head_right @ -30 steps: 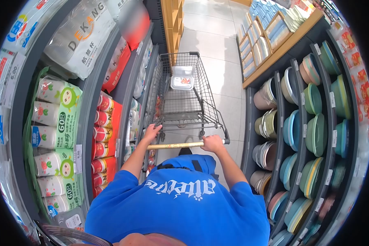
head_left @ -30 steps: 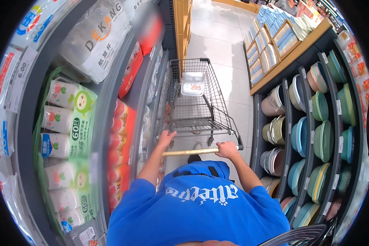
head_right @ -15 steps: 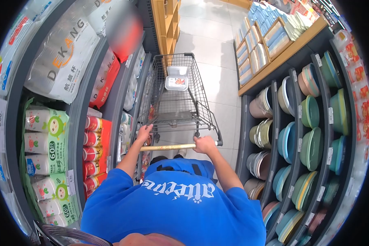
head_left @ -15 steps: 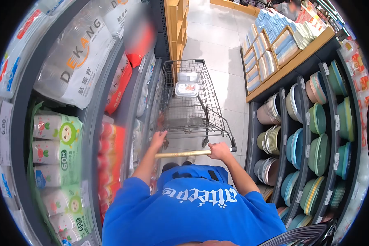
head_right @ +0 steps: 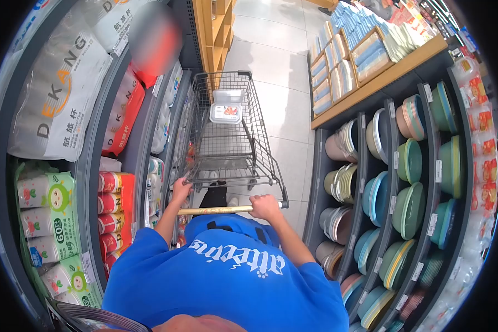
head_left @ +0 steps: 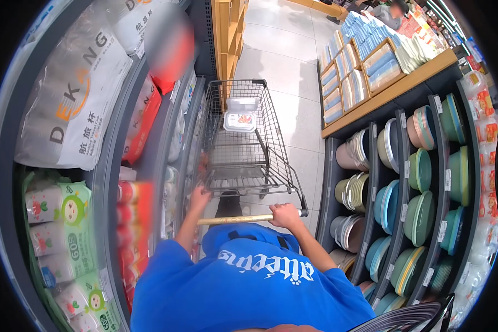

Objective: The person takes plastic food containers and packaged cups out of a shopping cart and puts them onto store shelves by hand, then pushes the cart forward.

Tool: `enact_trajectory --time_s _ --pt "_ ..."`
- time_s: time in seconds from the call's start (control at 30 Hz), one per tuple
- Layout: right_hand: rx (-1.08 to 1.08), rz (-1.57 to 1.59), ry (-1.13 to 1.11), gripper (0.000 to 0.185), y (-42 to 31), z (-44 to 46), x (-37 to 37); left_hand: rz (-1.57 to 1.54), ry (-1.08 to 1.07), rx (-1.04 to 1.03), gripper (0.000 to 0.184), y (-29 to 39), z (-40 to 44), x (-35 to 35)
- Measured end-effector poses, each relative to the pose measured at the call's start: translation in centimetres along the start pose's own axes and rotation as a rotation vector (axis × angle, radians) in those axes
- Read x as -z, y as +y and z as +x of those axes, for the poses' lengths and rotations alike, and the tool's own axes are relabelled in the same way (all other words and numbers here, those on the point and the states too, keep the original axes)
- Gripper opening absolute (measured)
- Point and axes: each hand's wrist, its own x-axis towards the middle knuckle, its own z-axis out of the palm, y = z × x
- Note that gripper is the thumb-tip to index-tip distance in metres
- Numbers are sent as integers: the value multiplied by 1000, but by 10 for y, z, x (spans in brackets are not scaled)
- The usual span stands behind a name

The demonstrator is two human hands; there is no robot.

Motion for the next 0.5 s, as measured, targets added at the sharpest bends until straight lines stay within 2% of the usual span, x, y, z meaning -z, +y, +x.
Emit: enact_trajectory --time_s 0.03,0.13,0.23,0.3,0.37,0.4,0.43,0.47,0.5 --pt "-9 14 -36 29 1 1 4 38 7 -30 20 2 -2 0" --pt "-27 54 -139 30 3 3 9 96 20 -41 38 -7 2 -3" --pt "-26 84 -234 34 8 7 8 34 40 -45 26 -6 -4 -5" --pt "-30 117 -321 38 11 10 7 62 69 -55 34 -16 -5 -6" --pt "-85 198 -527 49 16 18 -9 78 101 -115 37 -27 -2 -10" --pt "-93 246 -601 52 18 19 -15 103 113 -120 38 10 -18 -4" --pt "-101 292 -674 55 22 28 -18 133 102 -111 39 20 -18 -3" --pt "-157 244 -865 66 17 44 -10 161 92 -105 40 21 -19 -2" --pt "-88 291 -910 67 11 65 15 189 83 -101 41 17 -18 -2"
